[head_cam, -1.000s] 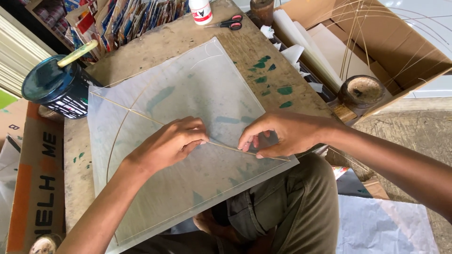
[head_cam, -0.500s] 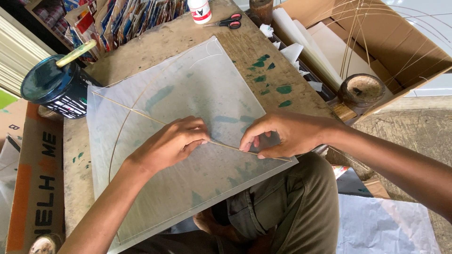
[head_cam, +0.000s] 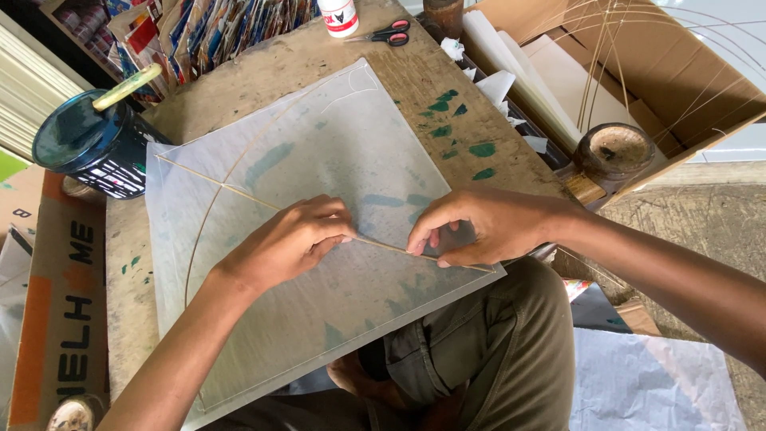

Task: Gluing and folding the edges of a paper kite around a bamboo frame

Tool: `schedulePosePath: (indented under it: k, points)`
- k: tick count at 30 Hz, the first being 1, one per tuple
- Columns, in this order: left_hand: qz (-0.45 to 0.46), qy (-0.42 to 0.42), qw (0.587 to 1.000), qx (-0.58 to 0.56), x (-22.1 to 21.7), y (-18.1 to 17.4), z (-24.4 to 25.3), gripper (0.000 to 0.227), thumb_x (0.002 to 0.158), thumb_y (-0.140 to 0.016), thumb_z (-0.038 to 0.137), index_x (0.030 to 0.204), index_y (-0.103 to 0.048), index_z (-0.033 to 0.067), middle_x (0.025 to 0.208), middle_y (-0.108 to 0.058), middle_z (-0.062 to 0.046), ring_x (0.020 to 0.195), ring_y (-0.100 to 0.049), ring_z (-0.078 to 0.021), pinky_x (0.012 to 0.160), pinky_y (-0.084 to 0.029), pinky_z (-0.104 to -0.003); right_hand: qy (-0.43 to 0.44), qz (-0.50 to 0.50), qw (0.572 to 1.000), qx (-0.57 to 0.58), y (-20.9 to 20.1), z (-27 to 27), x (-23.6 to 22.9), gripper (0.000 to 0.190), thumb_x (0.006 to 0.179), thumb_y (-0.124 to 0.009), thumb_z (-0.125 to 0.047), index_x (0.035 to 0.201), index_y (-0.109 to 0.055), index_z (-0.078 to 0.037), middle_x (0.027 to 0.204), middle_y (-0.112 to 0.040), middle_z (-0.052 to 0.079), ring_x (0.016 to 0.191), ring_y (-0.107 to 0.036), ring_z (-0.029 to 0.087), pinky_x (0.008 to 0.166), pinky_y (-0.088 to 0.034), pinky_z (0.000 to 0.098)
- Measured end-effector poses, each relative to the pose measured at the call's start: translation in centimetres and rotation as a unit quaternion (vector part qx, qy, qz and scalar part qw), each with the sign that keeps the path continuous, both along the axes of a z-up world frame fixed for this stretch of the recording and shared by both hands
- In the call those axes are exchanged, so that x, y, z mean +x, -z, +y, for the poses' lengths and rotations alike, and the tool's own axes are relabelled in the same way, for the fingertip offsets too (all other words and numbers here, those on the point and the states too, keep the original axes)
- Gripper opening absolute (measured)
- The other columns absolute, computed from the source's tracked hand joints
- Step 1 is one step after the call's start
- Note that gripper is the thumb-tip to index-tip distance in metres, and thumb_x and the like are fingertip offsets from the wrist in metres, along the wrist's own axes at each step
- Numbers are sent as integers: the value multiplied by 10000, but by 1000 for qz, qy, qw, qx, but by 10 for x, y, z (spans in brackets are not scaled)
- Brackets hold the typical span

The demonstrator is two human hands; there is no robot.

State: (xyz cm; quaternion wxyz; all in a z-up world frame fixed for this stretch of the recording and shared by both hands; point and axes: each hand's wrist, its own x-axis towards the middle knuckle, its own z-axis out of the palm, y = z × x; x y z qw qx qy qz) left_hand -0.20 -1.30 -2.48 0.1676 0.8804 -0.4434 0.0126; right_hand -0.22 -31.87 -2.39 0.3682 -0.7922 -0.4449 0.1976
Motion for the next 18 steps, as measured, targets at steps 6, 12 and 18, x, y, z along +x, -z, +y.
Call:
schedulePosePath:
  k: [6, 12, 18]
  points:
    - [1, 15, 1000, -16, 4, 6, 2, 156, 922, -677, 15, 803, -694, 116, 849, -655, 8, 833, -663, -229, 745, -544, -372, 1, 5, 1000, -3, 1, -1, 1, 306, 829, -718, -60, 1125, -751, -127, 1021, -785, 82, 955, -731, 240, 830, -509, 382]
    - [2, 14, 1000, -23, 5, 6, 3, 156, 922, -684, 21, 809, -724, 121, 865, -684, 11, 839, -684, -219, 772, -551, -375, -7, -1, 1000, 8, 2, -1, 1, 306, 825, -723, -48, 1123, -750, -113, 1013, -785, 89, 950, -733, 250, 830, -511, 383]
    - [2, 11, 1000, -25, 6, 10, 3, 138, 914, -694, 18, 812, -725, 107, 883, -702, -1, 845, -696, -233, 782, -558, -392, -6, 8, 1000, 14, 4, -2, 1, 308, 826, -720, -45, 1124, -749, -118, 1009, -783, 82, 955, -727, 243, 837, -510, 378]
